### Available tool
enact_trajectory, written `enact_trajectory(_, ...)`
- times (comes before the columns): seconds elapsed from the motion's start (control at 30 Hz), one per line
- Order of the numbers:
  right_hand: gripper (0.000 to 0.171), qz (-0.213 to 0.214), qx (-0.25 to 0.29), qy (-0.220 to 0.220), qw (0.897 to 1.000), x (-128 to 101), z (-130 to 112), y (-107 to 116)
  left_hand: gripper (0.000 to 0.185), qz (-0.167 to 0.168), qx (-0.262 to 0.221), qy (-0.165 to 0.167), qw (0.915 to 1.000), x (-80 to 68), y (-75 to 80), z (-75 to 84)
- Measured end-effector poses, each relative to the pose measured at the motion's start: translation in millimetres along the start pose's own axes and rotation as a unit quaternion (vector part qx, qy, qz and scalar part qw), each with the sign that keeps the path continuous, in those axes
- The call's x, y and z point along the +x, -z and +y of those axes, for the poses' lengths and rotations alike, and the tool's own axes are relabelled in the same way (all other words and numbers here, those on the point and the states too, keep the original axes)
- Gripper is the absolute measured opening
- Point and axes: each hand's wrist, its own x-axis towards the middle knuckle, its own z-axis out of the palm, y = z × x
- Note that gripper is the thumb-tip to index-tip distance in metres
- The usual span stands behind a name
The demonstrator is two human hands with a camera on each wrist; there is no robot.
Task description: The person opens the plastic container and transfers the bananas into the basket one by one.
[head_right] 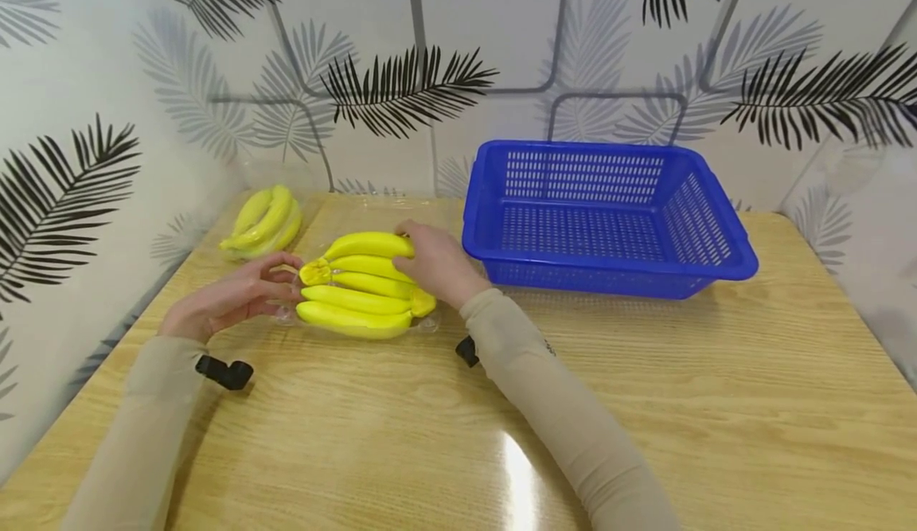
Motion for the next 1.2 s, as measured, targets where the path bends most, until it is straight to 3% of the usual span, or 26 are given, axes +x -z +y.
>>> enact_trajectory(0.27,0.041,0.051,0.054,0.009,0.997,0,1,-1,0.04,0.0,-0.001,0.004,1.0,0.0,0.3,0.7)
enact_trajectory(0.4,0.039,0.089,0.089,0.019,0.992,-1,2,2,0.046,0.001,-0.004,0.007,1.0,0.3,-1.4,2.2)
enact_trajectory(0.6,0.04,0.11,0.141,0.021,0.984,-9,-7,13,0.049,0.001,-0.005,0.003,1.0,1.0,-2.6,2.2)
enact_trajectory(0.9,0.039,0.16,0.168,0.027,0.972,-23,-17,52,0.05,0.014,0.008,0.0,0.9999,1.1,-1.6,4.9)
enact_trajectory(1.1,0.038,0.22,0.157,0.04,0.962,-37,-4,84,0.052,0.006,0.009,0.001,0.9999,1.2,-3.3,3.7)
enact_trajectory(1.2,0.04,0.226,0.137,0.023,0.964,-44,6,101,0.051,0.003,0.008,0.001,1.0,1.1,-4.1,3.1)
